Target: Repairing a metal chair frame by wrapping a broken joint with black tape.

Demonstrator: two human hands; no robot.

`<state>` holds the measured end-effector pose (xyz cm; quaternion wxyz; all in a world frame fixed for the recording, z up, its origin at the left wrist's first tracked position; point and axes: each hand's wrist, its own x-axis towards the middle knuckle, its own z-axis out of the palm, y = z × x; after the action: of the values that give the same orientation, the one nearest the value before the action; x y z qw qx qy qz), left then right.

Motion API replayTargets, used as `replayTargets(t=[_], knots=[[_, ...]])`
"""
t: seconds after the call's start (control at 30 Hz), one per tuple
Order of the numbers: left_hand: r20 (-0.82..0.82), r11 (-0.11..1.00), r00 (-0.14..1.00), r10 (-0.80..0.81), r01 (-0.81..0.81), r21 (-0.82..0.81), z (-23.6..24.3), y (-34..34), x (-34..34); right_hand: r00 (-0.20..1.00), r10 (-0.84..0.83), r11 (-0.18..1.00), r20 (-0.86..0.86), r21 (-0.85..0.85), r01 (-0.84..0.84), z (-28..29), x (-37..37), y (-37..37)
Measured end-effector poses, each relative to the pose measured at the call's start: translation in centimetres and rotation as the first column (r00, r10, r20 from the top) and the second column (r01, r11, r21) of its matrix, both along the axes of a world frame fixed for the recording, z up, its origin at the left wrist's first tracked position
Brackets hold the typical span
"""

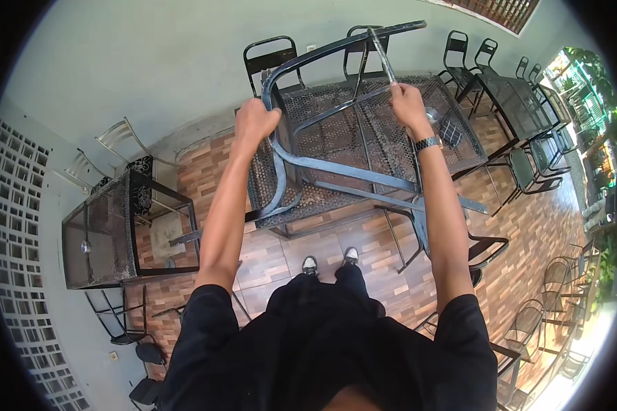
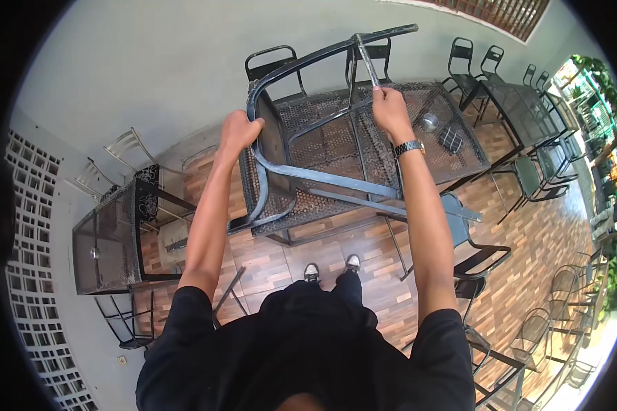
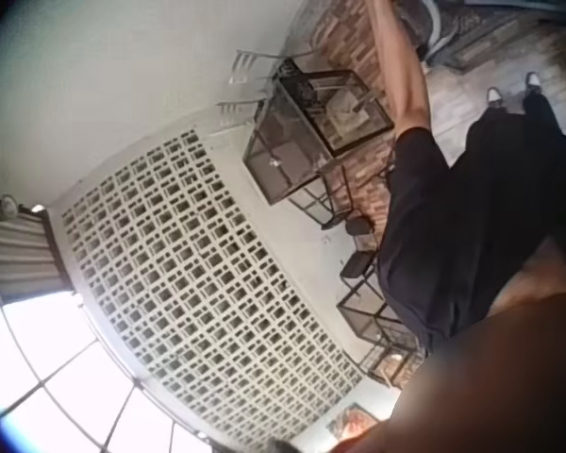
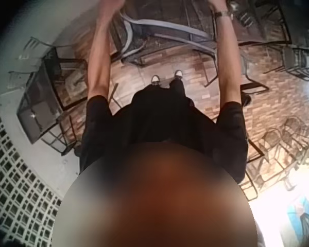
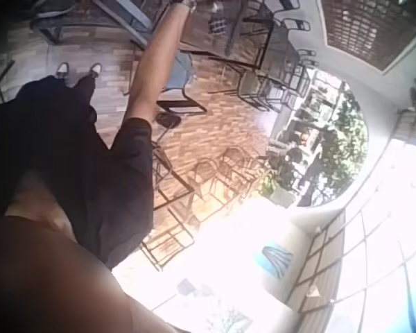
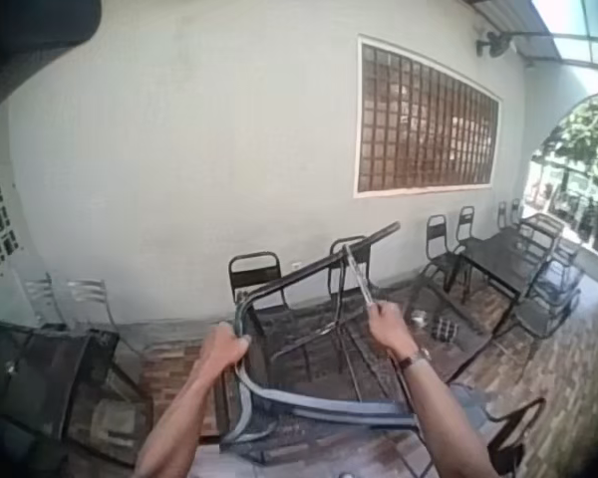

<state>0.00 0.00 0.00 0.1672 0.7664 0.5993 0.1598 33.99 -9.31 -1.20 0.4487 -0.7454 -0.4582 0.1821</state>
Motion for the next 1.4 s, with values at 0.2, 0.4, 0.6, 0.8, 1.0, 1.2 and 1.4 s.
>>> replayTargets(t=[0.2, 0.4, 0.6, 0.8, 1.0, 1.2, 1.4], knots=[[0.128, 0.99, 0.985, 0.115, -0.124, 0.07, -0.8, 6.2, 2.5, 0.995, 0.096, 0.995, 0.023, -0.022, -0.096, 0.4, 2.5, 9.4], [0.129, 0.97, 0.966, 0.225, -0.234, 0.06, -1.6, 7.7, 4.3, 0.976, 0.185, 0.979, 0.112, -0.104, -0.174, 0.9, 4.3, 14.5], [0.15, 0.946, 0.941, 0.302, -0.316, 0.075, -1.7, 9.6, 6.5, 0.952, 0.25, 0.968, 0.179, -0.071, -0.241, -0.1, 6.8, 19.9], [0.067, 0.919, 0.917, 0.394, -0.394, -0.011, -2.3, 8.3, 6.8, 0.964, 0.264, 0.947, 0.002, -0.188, -0.259, 1.6, 3.9, 17.0], [0.079, 0.941, 0.955, 0.285, -0.294, 0.167, -4.1, 6.5, 7.3, 0.74, 0.13, 0.989, 0.66, -0.036, -0.141, 0.5, 2.3, 15.6], [0.162, 0.912, 0.986, 0.043, -0.105, 0.396, -4.4, 2.9, 9.0, 0.609, 0.118, 0.965, 0.784, 0.055, -0.258, -0.4, 0.3, 12.8], [0.198, 0.893, 0.967, -0.163, 0.06, 0.445, -4.4, -1.9, 11.7, 0.687, 0.13, 0.92, 0.715, 0.17, -0.352, 0.0, -0.9, 7.3]])
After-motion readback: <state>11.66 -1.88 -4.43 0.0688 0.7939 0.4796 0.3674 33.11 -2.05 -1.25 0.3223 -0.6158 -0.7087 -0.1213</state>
